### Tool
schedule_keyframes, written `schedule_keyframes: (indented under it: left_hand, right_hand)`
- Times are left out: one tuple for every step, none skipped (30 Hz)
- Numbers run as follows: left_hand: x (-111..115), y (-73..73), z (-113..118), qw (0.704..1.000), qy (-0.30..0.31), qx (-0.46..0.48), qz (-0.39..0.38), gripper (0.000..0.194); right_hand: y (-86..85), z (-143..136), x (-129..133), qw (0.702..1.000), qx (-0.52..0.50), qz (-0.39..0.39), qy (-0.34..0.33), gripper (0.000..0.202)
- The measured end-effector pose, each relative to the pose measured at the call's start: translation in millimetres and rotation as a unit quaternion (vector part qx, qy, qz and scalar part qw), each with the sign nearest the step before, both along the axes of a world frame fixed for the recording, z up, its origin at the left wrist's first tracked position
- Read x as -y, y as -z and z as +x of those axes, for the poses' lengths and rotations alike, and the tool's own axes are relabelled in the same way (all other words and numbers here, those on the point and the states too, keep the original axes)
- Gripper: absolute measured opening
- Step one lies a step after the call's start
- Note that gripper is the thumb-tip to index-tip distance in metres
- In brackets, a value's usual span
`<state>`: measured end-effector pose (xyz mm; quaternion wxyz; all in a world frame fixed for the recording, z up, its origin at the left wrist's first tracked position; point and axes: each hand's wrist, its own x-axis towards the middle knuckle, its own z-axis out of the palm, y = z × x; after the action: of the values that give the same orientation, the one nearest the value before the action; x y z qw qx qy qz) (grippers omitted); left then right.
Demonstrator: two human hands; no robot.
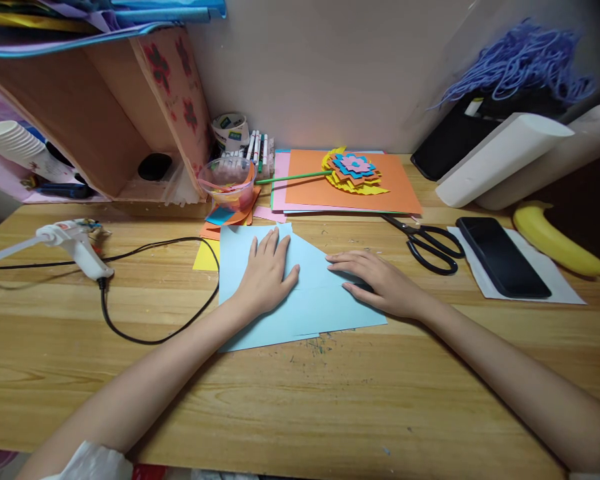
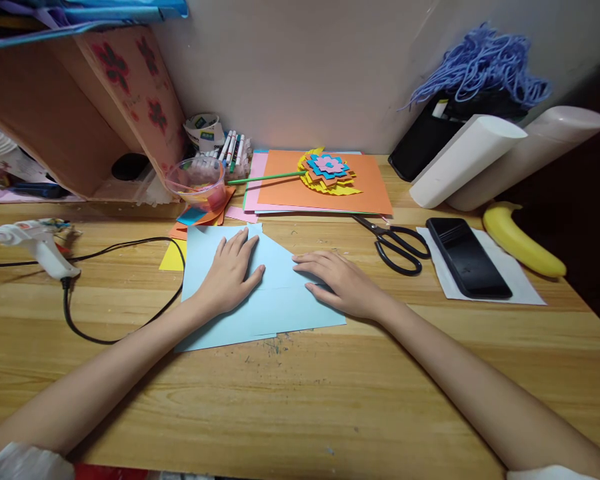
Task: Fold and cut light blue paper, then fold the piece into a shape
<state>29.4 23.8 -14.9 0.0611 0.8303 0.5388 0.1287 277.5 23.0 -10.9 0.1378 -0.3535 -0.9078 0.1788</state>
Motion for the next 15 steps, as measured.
schedule_keyframes:
  left_hand:
    - [0.0, -0.1, 0.0, 1.000, 0.002, 0.004, -0.001, 0.054]
    - [0.0, -0.4, -0.1, 1.000, 0.004, 0.009, -0.001, 0.054]
    - [0.0, -0.6, -0.1, 1.000, 0.007, 0.014, -0.002, 0.054]
    - [-0.1, -1.0, -0.1, 1.000, 0.010, 0.017, -0.002, 0.054]
    - [-0.1, -1.4, -0.2, 1.000, 0.013, 0.021, -0.003, 0.054]
    - [-0.1, -1.8, -0.2, 1.000, 0.016, 0.025, -0.003, 0.054]
    - [-0.1, -2.2, -0.3, 0.999, 0.020, 0.028, -0.004, 0.054]
    - [0.0, -2.6, -0.4, 0.999, 0.023, 0.031, -0.004, 0.053]
    - [0.1, -2.9, -0.5, 0.999, 0.026, 0.035, -0.004, 0.053]
    - [0.2, -3.1, -0.7, 0.999, 0.028, 0.039, -0.003, 0.053]
    - [0.3, -3.2, -0.9, 0.999, 0.030, 0.043, -0.002, 0.052]
    - [0.5, -3.3, -1.1, 0.998, 0.033, 0.048, 0.000, 0.052]
    - [0.6, -3.2, -1.3, 0.998, 0.037, 0.054, 0.002, 0.052]
    - [0.6, -3.2, -1.5, 0.997, 0.042, 0.060, 0.004, 0.051]
    - [0.7, -3.2, -1.6, 0.997, 0.049, 0.067, 0.006, 0.050]
  right_hand:
    - [-0.2, -0.2, 0.0, 1.000, -0.002, 0.000, 0.000, 0.038]
    - [-0.3, -0.3, 0.0, 1.000, -0.005, -0.001, 0.001, 0.038]
    - [-0.5, -0.3, 0.0, 1.000, -0.008, -0.001, 0.000, 0.038]
    - [-0.7, -0.3, -0.1, 1.000, -0.010, 0.000, 0.000, 0.038]
    - [-0.8, -0.3, -0.1, 1.000, -0.012, 0.000, -0.001, 0.038]
    - [-0.9, -0.2, -0.1, 1.000, -0.012, 0.001, -0.001, 0.038]
    - [-1.0, -0.1, -0.1, 1.000, -0.013, 0.001, -0.001, 0.038]
    - [-1.1, 0.0, -0.1, 1.000, -0.013, 0.000, 0.000, 0.037]
    - [-1.2, 0.1, -0.1, 1.000, -0.012, -0.001, 0.001, 0.037]
    - [-1.3, 0.1, 0.0, 1.000, -0.012, -0.003, 0.001, 0.038]
    - [-1.4, 0.1, 0.0, 1.000, -0.011, -0.004, 0.001, 0.038]
    - [-1.5, 0.0, 0.1, 1.000, -0.011, -0.004, 0.001, 0.038]
    - [-1.6, -0.2, 0.2, 1.000, -0.011, -0.003, 0.001, 0.038]
    - [-1.6, -0.3, 0.2, 1.000, -0.013, -0.002, 0.001, 0.038]
    - [-1.7, -0.4, 0.3, 1.000, -0.016, -0.002, 0.001, 0.038]
